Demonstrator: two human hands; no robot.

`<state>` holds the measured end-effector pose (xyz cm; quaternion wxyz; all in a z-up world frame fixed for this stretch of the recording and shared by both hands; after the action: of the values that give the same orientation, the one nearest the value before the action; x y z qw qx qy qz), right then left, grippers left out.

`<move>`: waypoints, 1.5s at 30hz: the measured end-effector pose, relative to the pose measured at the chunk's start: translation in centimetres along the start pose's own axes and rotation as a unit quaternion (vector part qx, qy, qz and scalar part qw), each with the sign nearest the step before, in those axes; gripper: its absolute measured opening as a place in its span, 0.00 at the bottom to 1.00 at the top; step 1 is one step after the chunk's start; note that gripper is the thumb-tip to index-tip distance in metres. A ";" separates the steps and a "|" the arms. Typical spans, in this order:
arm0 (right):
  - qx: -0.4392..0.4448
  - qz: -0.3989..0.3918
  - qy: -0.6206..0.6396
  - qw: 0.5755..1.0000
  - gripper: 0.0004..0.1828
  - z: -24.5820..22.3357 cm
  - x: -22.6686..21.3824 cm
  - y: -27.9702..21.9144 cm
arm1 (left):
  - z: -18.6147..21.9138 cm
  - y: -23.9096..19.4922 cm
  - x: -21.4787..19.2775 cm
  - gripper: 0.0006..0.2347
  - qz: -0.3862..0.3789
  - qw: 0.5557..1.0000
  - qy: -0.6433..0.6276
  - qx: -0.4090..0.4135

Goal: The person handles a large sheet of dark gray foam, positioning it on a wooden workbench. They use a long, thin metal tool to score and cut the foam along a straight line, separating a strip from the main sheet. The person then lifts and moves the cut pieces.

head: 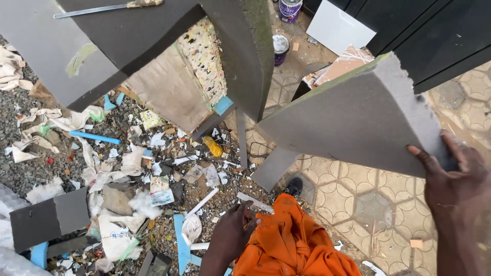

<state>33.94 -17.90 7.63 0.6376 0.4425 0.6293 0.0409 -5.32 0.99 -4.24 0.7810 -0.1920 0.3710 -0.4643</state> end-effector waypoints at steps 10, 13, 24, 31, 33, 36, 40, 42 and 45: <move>-0.008 -0.027 -0.089 0.996 0.33 -4.3 1.2 0.6 | 0.1 0.4 -0.3 0.24 0.015 1.000 -0.001 0.010; -0.003 -0.031 -0.071 0.997 0.32 -4.4 1.8 1.0 | 1.4 1.4 -0.4 0.24 0.026 0.999 0.003 0.040; -0.009 -0.027 -0.029 0.999 0.30 -4.5 3.9 2.6 | 6.8 4.2 0.6 0.15 0.024 0.996 -0.004 0.080; 0.005 -0.037 0.011 0.999 0.30 -4.8 4.3 3.8 | 12.4 3.9 -0.1 0.22 -0.011 0.998 -0.007 0.069; 0.003 -0.042 0.015 0.999 0.30 -5.2 4.5 4.4 | 14.9 4.0 0.2 0.24 -0.015 0.998 -0.016 0.051; 0.002 -0.052 0.004 0.999 0.30 -6.4 4.6 5.2 | 17.6 5.3 1.7 0.27 0.014 0.996 -0.040 0.080; -0.032 -0.037 0.017 0.999 0.28 -8.3 4.8 5.7 | 20.3 6.2 2.1 0.30 0.038 0.991 -0.071 0.107; -0.032 -0.035 0.010 0.999 0.28 -8.7 5.5 5.4 | 21.9 5.8 0.4 0.25 0.056 0.985 -0.117 0.118; -0.014 -0.041 -0.018 0.999 0.21 -9.1 6.5 4.1 | 23.5 5.1 -3.5 0.24 0.129 0.954 -0.269 0.044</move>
<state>29.72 -6.82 6.84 0.6563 0.4076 0.6347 0.0157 14.46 5.50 9.21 0.9127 -0.2257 0.1485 -0.3065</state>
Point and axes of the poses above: each hand's wrist, its own y-axis towards the middle knuckle, its own x-axis out of the palm, z = x × y, the point moved 5 cm from there along y, towards the middle knuckle, and after that the axes turned 7 degrees about -y, right-handed, at the moved point
